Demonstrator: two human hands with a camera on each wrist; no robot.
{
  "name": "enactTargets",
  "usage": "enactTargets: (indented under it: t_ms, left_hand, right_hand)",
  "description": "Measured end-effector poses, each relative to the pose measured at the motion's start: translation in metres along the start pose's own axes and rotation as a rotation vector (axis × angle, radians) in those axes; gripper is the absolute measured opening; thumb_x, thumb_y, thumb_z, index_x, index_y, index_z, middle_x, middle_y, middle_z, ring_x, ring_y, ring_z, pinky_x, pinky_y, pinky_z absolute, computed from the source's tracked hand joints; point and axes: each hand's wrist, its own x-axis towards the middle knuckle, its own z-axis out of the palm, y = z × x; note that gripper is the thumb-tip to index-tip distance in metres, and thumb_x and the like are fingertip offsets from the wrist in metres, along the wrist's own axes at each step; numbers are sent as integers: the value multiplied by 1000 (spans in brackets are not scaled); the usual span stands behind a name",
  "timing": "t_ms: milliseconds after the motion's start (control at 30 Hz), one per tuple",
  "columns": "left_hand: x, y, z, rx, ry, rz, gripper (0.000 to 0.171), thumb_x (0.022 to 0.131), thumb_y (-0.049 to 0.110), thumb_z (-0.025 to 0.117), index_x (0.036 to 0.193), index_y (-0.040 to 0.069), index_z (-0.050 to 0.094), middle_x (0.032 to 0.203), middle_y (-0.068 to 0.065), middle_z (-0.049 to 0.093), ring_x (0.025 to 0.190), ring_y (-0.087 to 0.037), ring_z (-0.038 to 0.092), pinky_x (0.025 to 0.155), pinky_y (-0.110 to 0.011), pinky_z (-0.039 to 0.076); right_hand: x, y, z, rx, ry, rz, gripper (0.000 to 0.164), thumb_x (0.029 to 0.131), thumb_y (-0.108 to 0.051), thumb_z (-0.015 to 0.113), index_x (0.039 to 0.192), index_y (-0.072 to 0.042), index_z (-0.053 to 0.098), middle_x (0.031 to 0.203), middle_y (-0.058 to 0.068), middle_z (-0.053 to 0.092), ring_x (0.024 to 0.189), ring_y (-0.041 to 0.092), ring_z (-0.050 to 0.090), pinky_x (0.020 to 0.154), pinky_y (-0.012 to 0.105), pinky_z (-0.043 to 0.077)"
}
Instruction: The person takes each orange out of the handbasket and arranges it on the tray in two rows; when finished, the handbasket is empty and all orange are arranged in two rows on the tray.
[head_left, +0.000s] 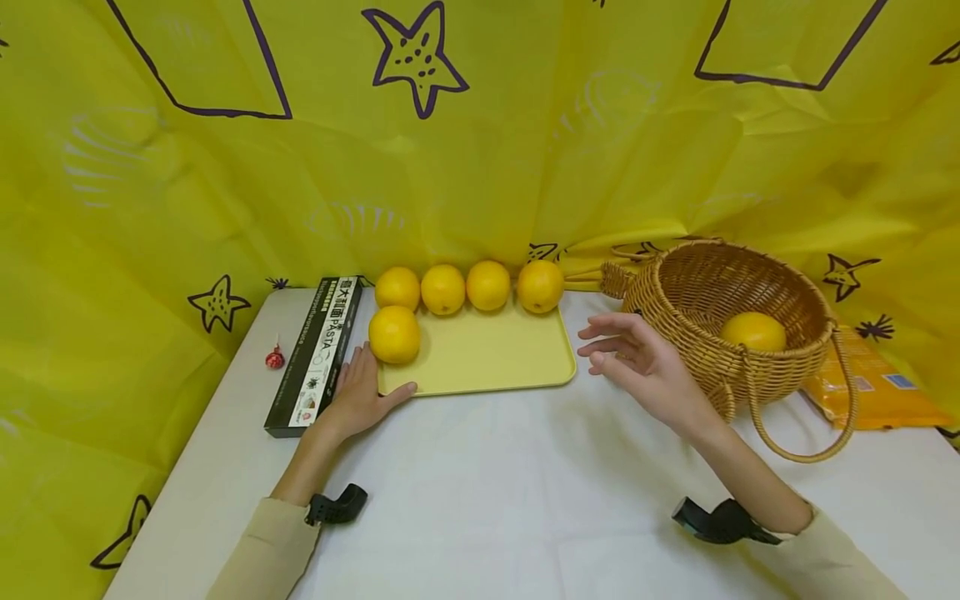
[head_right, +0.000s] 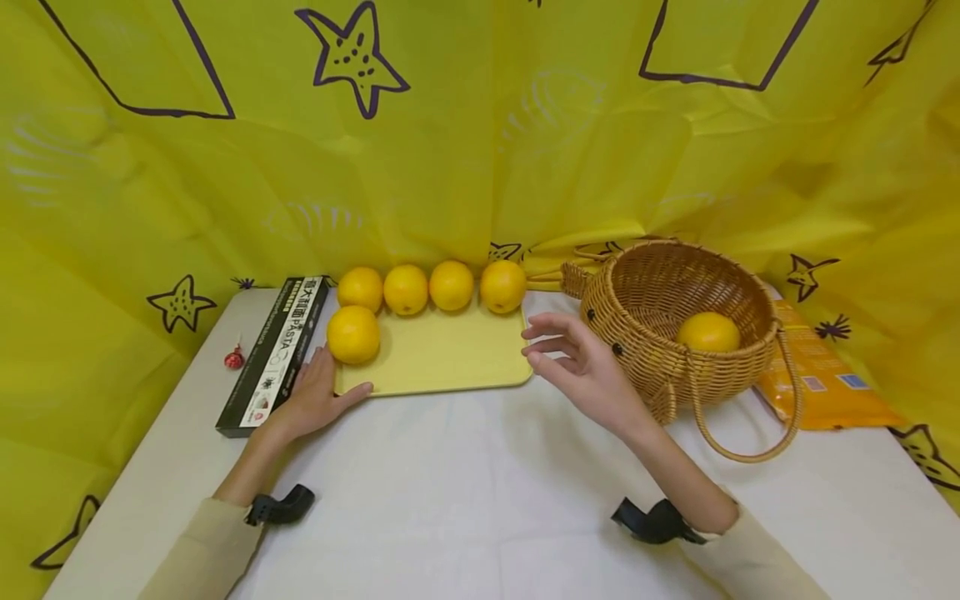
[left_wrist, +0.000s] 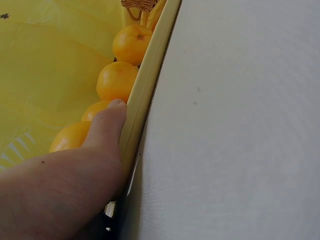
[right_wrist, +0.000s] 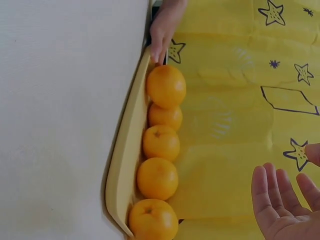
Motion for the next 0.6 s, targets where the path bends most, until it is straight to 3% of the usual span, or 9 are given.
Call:
enactTargets:
  t_ms: [400,500,600]
  left_hand:
    - [0,-1,-1,0,-5,-15,109,91,54,57,152,-5,-11,159,-30,-8,150,-43,-7,121,-59,-4]
    - [0,-1,-1,5,-2,-9,108,91,54,57,152,-6,-10,159,-31,-7,150,-44,-7,121,-59,-3]
    - [0,-2,-1,15,-3,-8,108,91,55,57,152,-6,-9,159,-31,-6,150,-44,-6,121,-60,-3]
  right_hand:
    - [4,0,-8,42,29,9,38,94,5,55,130,-6,50,116,-6,63,102,7,67,79,22,58]
    - [6,-1,-11,68,-1,27,37,95,4,54,130,-6,51,117,-5,63,102,8,68,79,24,58]
    - [14,-10,-23,90,-84,65,34,96,2,52,129,-6,52,119,-4,64,102,10,68,79,26,59]
